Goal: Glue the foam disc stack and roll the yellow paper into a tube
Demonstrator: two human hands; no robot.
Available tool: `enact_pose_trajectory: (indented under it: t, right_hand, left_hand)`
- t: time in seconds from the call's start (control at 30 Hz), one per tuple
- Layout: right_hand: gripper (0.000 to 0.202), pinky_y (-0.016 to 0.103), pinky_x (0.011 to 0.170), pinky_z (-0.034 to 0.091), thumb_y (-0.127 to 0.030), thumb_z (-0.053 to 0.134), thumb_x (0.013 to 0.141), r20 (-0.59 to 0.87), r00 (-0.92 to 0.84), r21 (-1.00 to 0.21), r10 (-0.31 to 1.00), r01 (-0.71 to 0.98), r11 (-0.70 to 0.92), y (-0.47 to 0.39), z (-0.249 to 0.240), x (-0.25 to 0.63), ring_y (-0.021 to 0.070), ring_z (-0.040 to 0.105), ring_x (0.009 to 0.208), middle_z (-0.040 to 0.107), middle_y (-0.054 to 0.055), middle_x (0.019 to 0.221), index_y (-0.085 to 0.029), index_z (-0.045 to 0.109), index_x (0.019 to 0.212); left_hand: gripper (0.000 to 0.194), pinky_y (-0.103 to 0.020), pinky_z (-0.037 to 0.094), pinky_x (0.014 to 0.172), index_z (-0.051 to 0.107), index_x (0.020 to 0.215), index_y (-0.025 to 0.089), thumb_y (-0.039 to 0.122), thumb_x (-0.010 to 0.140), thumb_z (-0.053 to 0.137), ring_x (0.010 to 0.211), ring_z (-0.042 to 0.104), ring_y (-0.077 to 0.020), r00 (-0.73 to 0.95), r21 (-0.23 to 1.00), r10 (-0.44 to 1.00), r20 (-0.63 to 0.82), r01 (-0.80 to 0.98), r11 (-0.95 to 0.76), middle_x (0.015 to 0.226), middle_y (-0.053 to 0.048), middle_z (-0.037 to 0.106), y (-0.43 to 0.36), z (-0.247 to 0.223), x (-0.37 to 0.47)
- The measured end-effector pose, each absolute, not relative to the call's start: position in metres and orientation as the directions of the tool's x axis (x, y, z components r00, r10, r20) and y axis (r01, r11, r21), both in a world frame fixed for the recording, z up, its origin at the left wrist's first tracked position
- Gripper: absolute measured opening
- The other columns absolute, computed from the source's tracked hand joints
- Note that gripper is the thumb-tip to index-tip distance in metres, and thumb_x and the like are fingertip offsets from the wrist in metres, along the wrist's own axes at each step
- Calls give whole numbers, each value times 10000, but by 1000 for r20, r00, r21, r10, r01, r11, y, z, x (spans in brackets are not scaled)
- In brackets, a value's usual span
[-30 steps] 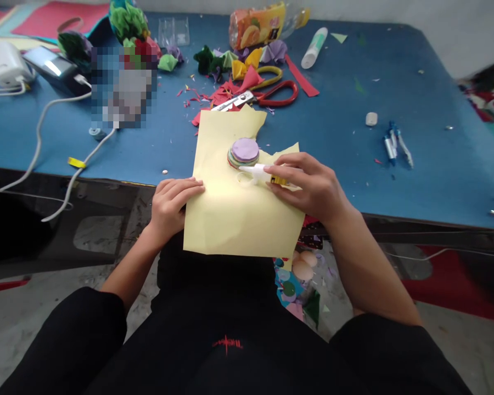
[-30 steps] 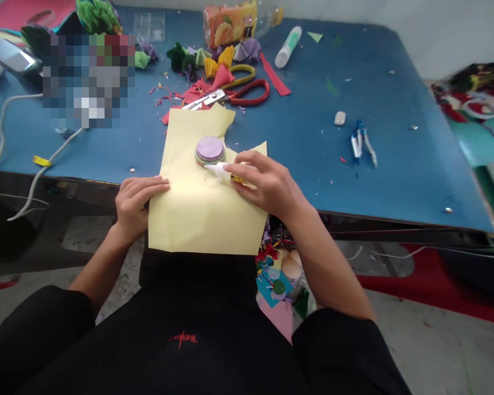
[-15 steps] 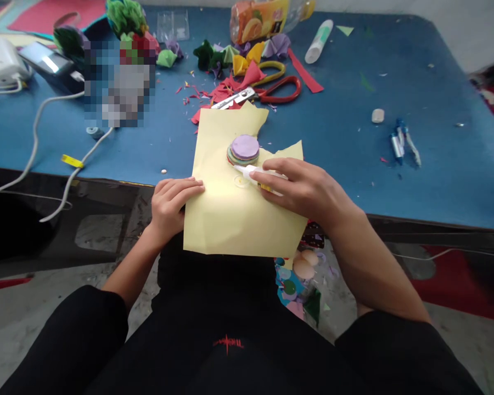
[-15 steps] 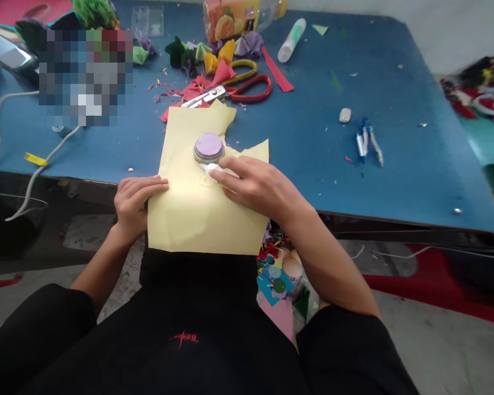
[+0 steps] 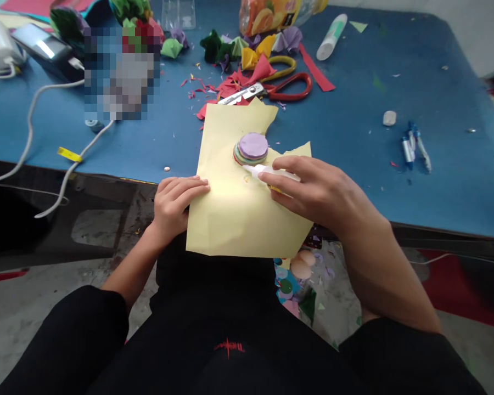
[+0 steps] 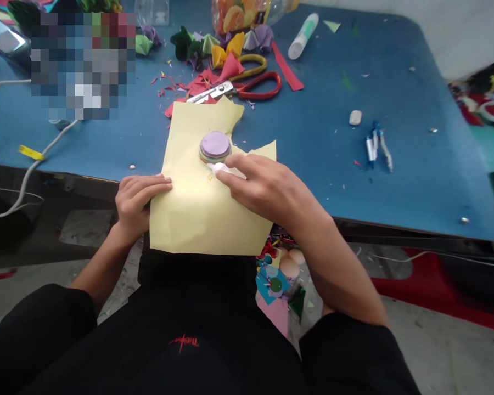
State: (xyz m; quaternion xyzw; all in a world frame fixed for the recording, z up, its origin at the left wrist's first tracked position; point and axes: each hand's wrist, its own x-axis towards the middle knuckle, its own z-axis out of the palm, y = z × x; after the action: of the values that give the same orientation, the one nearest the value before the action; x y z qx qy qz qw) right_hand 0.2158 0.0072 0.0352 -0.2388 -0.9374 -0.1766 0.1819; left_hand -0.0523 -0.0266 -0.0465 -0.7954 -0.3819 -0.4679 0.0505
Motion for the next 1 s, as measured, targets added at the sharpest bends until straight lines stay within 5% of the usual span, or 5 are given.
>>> enact_pose_trajectory:
  t: [0.47, 1.0]
  right_hand:
    - [214, 276, 724, 544, -166, 519, 894, 500, -784, 227, 369, 529, 817, 11, 25, 219, 156, 622, 835, 636, 74, 1015, -172, 563, 1104]
    - [207, 298, 775, 549, -147, 544, 876, 424, -809, 264, 407, 540, 799, 0, 35, 203, 191, 633, 856, 640, 110, 976, -81, 579, 1069]
  left_hand:
    - [206, -315, 464, 803, 645, 1020, 209, 94, 905, 519, 961, 686, -190, 286, 265, 550, 784, 647, -715, 978, -45, 734, -27, -46, -52]
    - [198, -316, 470, 817, 646, 1026, 225, 118, 916, 519, 962, 687, -187, 269, 276, 556, 786, 652, -706, 982, -30, 735, -27, -47, -51]
